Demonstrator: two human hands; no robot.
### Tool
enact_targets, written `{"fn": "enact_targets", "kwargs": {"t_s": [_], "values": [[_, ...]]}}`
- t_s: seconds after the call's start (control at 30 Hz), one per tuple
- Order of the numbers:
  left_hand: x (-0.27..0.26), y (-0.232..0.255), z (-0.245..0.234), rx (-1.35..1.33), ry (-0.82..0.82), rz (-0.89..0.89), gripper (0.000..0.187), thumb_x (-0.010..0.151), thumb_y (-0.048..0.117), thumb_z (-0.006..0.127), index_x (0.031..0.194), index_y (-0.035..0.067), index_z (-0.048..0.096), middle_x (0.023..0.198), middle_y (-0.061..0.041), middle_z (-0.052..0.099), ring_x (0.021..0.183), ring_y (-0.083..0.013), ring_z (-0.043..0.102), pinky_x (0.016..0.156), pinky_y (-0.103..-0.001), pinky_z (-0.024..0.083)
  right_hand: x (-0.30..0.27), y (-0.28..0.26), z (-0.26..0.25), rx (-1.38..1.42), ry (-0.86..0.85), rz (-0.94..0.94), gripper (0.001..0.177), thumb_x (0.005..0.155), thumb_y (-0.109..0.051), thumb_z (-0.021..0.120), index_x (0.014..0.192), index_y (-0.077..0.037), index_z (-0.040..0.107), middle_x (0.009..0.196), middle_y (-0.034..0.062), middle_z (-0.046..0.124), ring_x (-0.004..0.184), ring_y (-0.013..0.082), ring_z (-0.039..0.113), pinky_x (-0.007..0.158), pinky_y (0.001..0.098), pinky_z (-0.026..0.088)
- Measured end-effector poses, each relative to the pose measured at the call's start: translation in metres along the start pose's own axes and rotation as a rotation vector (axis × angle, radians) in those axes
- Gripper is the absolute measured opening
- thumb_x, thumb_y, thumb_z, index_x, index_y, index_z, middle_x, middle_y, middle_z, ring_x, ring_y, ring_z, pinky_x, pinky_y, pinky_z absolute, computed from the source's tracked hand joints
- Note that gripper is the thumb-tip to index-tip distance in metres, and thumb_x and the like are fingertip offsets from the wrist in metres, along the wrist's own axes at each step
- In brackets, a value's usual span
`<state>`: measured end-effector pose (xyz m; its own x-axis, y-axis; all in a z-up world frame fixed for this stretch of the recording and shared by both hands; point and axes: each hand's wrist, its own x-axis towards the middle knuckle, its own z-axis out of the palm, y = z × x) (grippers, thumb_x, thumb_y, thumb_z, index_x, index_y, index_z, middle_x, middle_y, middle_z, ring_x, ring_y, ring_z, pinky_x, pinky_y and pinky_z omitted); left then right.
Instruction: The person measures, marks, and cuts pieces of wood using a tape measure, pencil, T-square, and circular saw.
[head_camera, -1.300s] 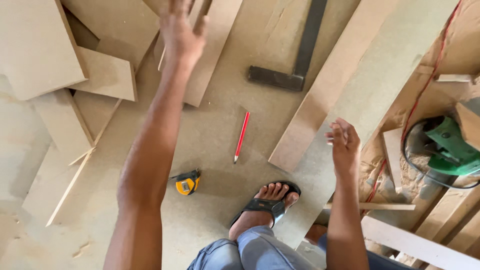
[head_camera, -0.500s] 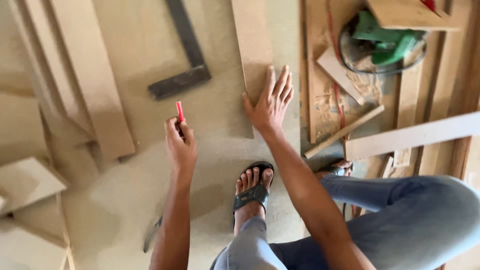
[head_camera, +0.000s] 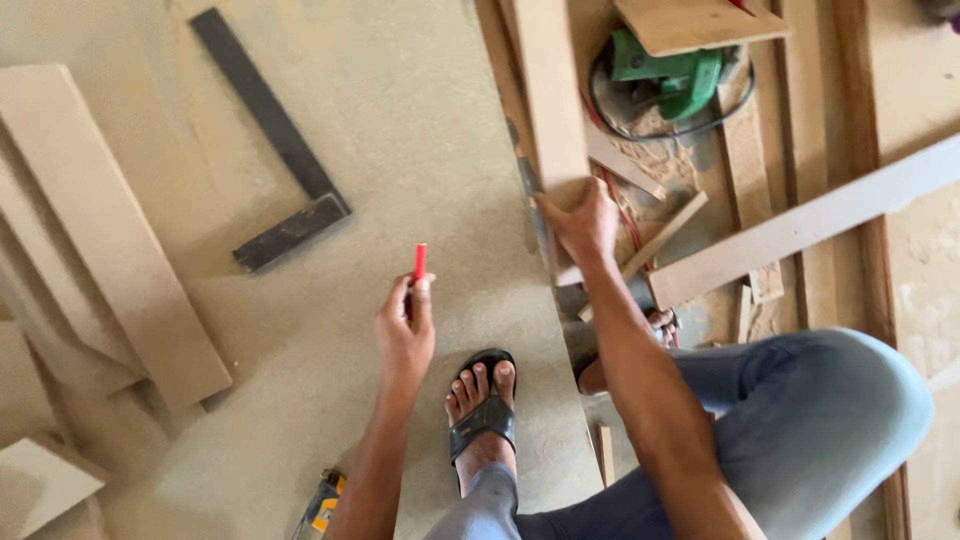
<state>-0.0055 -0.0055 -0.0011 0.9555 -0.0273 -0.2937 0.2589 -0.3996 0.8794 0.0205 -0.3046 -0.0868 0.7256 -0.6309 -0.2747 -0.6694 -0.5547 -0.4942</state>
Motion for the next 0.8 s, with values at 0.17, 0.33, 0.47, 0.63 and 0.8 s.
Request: {"fn": "enact_targets", "kwargs": {"t_s": [0.17,0.33,0.47,0.63,0.8], "values": [[0.004,0.001,0.007,-0.401,-0.165,-0.196,0.027,0.107,0.022,0.055,0.108,0.001,0.071,0.067,0.004,0.054,0.056,-0.0039,0.047,0.048,-0.022,0.036,-0.011,0.059,0.022,-0.14,0.006,-0.028,0.091,0.07,-0.058,0.092,0.127,0.003,0.056,0.113,0.0283,0.067,0.106,0.0442,0.066,0.09,0.0518,0.053],[0.01,0.004,-0.002,-0.547,-0.17,-0.255,0.026,0.107,0.02,0.052,0.112,0.001,0.069,0.071,0.004,0.053,0.055,-0.0036,0.046,0.047,-0.022,0.036,-0.032,0.075,0.051,-0.138,-0.11,0.112,0.093,0.072,-0.058,0.085,0.134,0.003,0.052,0.129,0.0278,0.061,0.122,0.0443,0.058,0.102,0.0523,0.048],[0.01,-0.009,-0.004,-0.6,-0.126,-0.184,0.025,0.11,0.019,0.053,0.115,0.001,0.07,0.073,0.005,0.051,0.06,-0.0017,0.044,0.051,-0.02,0.036,-0.031,0.087,0.061,-0.422,-0.292,0.13,0.093,0.076,-0.064,0.085,0.131,0.005,0.054,0.144,0.0322,0.043,0.14,0.0467,0.037,0.109,0.0525,0.041],[0.008,-0.039,-0.002,-0.511,-0.075,-0.239,0.023,0.107,0.015,0.055,0.115,0.001,0.072,0.071,0.004,0.053,0.057,-0.0041,0.047,0.05,-0.022,0.037,-0.02,0.092,0.07,-0.353,-0.103,0.109,0.077,0.086,-0.05,0.08,0.139,-0.001,0.056,0.146,0.0317,0.036,0.132,0.0472,0.036,0.104,0.0529,0.04],[0.02,-0.048,-0.01,-0.346,0.018,-0.005,0.038,0.098,0.005,0.058,0.134,0.003,0.067,0.096,-0.001,0.055,0.064,-0.0062,0.056,0.058,-0.024,0.05,-0.011,-0.018,0.043,0.405,0.105,-0.304,0.035,0.106,-0.03,0.064,0.123,0.0,0.071,0.095,0.007,0.059,0.085,0.016,0.051,0.072,0.0313,0.044]]}}
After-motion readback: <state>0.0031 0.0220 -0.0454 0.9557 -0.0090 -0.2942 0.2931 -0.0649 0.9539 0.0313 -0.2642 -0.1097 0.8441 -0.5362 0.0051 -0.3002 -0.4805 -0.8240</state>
